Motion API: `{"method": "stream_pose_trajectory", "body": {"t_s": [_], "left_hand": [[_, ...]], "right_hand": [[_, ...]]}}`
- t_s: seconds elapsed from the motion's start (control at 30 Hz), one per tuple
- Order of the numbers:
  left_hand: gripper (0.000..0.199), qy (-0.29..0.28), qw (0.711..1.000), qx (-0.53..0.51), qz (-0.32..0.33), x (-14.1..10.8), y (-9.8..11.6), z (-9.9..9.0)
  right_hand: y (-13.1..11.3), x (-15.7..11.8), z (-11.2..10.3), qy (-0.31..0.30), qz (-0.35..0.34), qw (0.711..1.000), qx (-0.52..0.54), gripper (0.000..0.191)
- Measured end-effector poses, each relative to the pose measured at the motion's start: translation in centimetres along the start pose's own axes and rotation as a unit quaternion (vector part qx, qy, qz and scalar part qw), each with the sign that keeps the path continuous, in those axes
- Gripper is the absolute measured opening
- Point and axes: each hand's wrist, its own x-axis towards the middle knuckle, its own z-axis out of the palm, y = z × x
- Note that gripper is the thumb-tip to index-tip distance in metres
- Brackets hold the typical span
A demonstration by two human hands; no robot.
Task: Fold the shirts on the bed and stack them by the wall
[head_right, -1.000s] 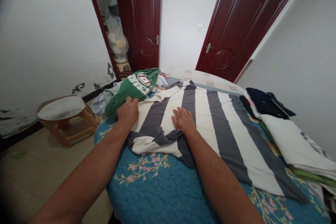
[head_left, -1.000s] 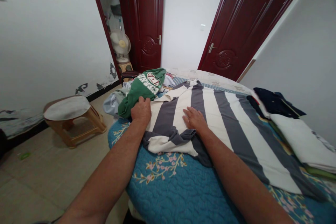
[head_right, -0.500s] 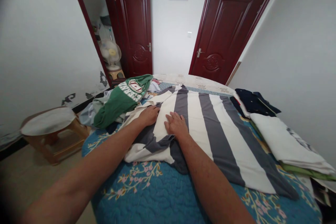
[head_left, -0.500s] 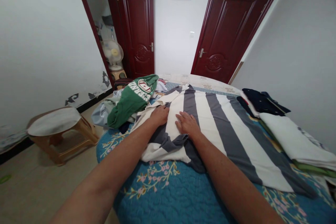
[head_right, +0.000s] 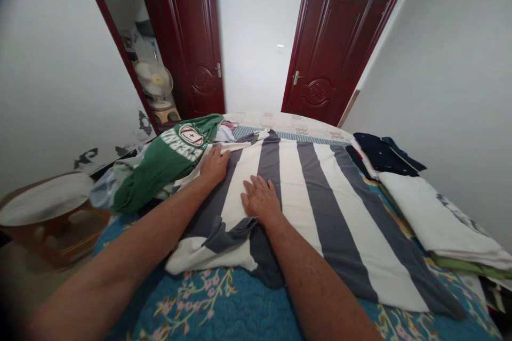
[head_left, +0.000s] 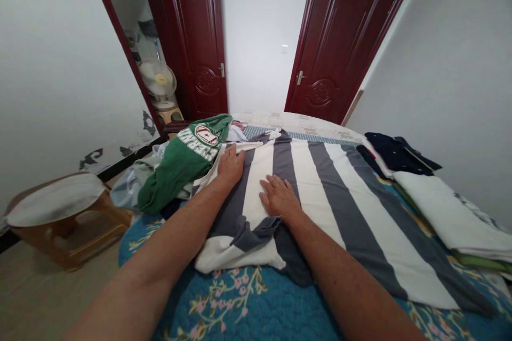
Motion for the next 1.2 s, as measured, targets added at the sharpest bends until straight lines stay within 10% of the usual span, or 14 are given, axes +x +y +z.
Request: {"method": "stream_pose_trajectory", "body": {"t_s": [0.3, 0.5, 0.7, 0.9, 1.2], "left_hand": [[0.048, -0.070, 0.995, -0.031, -0.068, 6.9, -0.7, 0.3], [0.047, -0.026, 0.992, -0.029, -0.118, 7.2, -2.0, 1.8], [0.050, -0.012, 0.999, -0.033, -0.035, 4.4, -2.1, 1.2], [0.054, -0.101, 0.991, -0.047, 0.073, -3.8, 1.7, 0.3], [0.078, -0.157, 0.987, -0.022, 0.008, -9.2, 1.6, -1.5]], "right_hand": [[0.0, 0.1, -0.1, 0.000, 0.000, 1.000, 0.015, 0.057], [-0.1, 0.1, 0.0, -0.001, 0.000, 1.000, 0.021, 0.059], [0.1, 0.2, 0.3, -0.001, -0.003, 1.000, 0.014, 0.058], [0.4, 0.2, 0.7, 0.012, -0.010, 1.000, 0.010, 0.056], [0.7, 0.0, 0.3, 0.007, 0.013, 1.000, 0.012, 0.061]]}}
